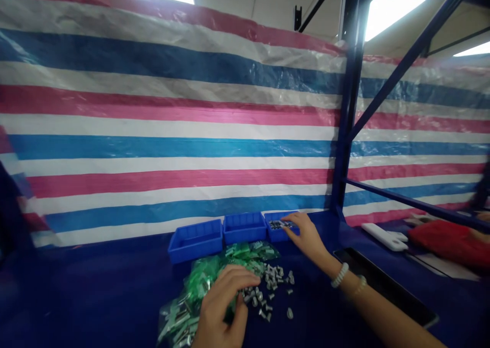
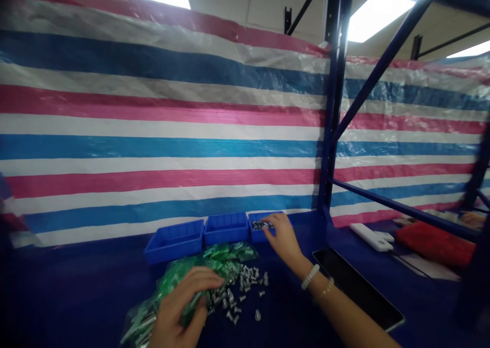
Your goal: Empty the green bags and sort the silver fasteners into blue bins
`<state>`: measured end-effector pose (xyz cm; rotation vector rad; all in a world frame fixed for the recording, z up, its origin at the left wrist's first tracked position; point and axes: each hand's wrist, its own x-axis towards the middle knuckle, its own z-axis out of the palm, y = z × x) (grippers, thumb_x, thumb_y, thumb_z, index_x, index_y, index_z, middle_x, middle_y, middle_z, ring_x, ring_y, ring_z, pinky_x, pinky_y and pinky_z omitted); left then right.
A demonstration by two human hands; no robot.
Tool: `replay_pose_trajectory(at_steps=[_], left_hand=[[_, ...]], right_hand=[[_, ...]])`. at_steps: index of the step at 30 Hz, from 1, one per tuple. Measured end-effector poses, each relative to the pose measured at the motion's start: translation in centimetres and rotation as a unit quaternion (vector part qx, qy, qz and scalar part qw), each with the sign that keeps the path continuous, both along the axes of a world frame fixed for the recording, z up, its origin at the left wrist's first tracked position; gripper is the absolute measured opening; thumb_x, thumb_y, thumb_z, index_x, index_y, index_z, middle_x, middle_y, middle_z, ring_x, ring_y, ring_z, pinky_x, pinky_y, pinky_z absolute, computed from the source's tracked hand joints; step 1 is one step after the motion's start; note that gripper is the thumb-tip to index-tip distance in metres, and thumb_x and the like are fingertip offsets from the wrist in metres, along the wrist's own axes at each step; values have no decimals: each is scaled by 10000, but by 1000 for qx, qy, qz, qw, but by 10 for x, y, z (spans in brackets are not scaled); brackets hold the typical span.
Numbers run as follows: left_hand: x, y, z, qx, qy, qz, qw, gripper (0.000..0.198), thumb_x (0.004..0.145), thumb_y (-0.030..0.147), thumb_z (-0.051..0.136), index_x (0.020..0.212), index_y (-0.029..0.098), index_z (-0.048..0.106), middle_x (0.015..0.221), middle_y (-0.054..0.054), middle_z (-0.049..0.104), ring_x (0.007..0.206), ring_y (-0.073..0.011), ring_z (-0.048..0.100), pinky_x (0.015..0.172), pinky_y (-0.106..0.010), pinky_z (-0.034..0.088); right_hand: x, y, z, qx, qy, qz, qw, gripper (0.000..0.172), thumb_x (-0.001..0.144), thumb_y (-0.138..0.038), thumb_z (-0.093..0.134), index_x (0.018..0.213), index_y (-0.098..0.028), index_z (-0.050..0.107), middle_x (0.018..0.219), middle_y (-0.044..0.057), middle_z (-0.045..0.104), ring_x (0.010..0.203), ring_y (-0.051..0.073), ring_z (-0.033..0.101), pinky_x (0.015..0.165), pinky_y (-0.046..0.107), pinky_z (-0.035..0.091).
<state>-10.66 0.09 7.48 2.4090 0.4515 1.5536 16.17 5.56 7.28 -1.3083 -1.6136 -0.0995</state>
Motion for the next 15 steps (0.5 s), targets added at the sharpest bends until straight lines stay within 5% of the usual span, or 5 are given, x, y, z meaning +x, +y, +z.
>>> replay_pose_trajectory(at_steps=[6, 15], left_hand=[[2, -7, -4, 9, -18, -10, 1000, 350, 791, -21, 407, 953, 219, 604, 837, -44, 670, 816, -193, 628, 729, -308, 524], [2, -11, -13, -39, -37, 12, 998, 300, 817, 12, 389, 934, 222, 569, 826, -41, 615, 806, -189, 595, 721, -308, 500]], right_hand=[[-43, -27, -11, -110, -127, 123, 978, 100, 736, -97, 663, 691, -186, 675, 736, 13, 661, 772, 183, 581, 814, 330, 416], [-51, -37, -11, -229, -176, 57, 956, 92, 701, -161, 709, 617, -195, 692, 769, 42, 631, 835, 224, 566, 759, 321, 411]])
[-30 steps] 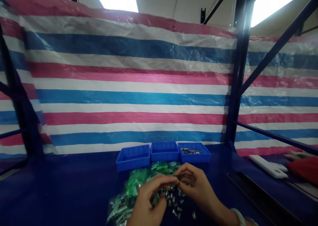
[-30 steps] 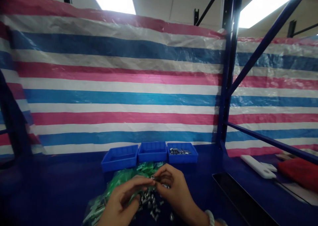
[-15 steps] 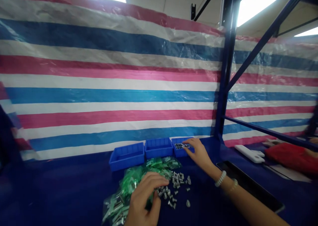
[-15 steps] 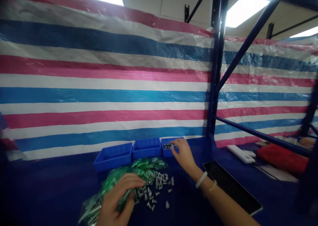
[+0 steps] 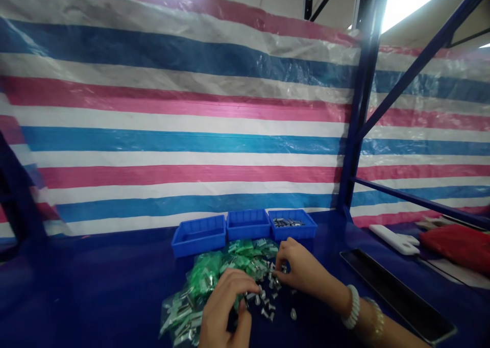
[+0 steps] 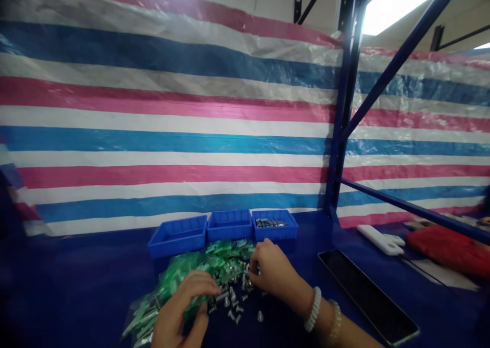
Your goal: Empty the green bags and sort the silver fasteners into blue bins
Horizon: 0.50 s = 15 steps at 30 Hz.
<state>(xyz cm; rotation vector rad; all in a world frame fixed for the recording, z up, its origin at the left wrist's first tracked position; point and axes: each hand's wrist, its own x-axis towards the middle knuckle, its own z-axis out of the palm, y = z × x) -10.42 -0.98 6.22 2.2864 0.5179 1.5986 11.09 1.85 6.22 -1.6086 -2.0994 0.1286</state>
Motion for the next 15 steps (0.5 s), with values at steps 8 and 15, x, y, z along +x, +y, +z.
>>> replay_pose_trajectory(at_steps=[8, 15], left_hand=[[-5, 1, 4, -32, 26, 17, 999, 286, 785, 9, 434, 925, 211, 581, 858, -42, 639, 829, -196, 623, 754, -311, 511], [1, 3, -18, -272, 3, -131, 953, 564, 746, 0, 475, 1233, 263, 584, 1097, -70, 646, 855, -178, 668, 720, -277, 547]], right_hand=[[0, -2, 3, 1, 68, -6, 998, 83, 641, -87, 708, 626, -168, 709, 790, 43, 589, 811, 199, 566, 723, 291, 425], [-12, -19, 19, -3, 287, 93, 953, 152, 674, -70, 577, 797, -159, 595, 610, -55, 497, 535, 96, 458, 502, 195, 368]])
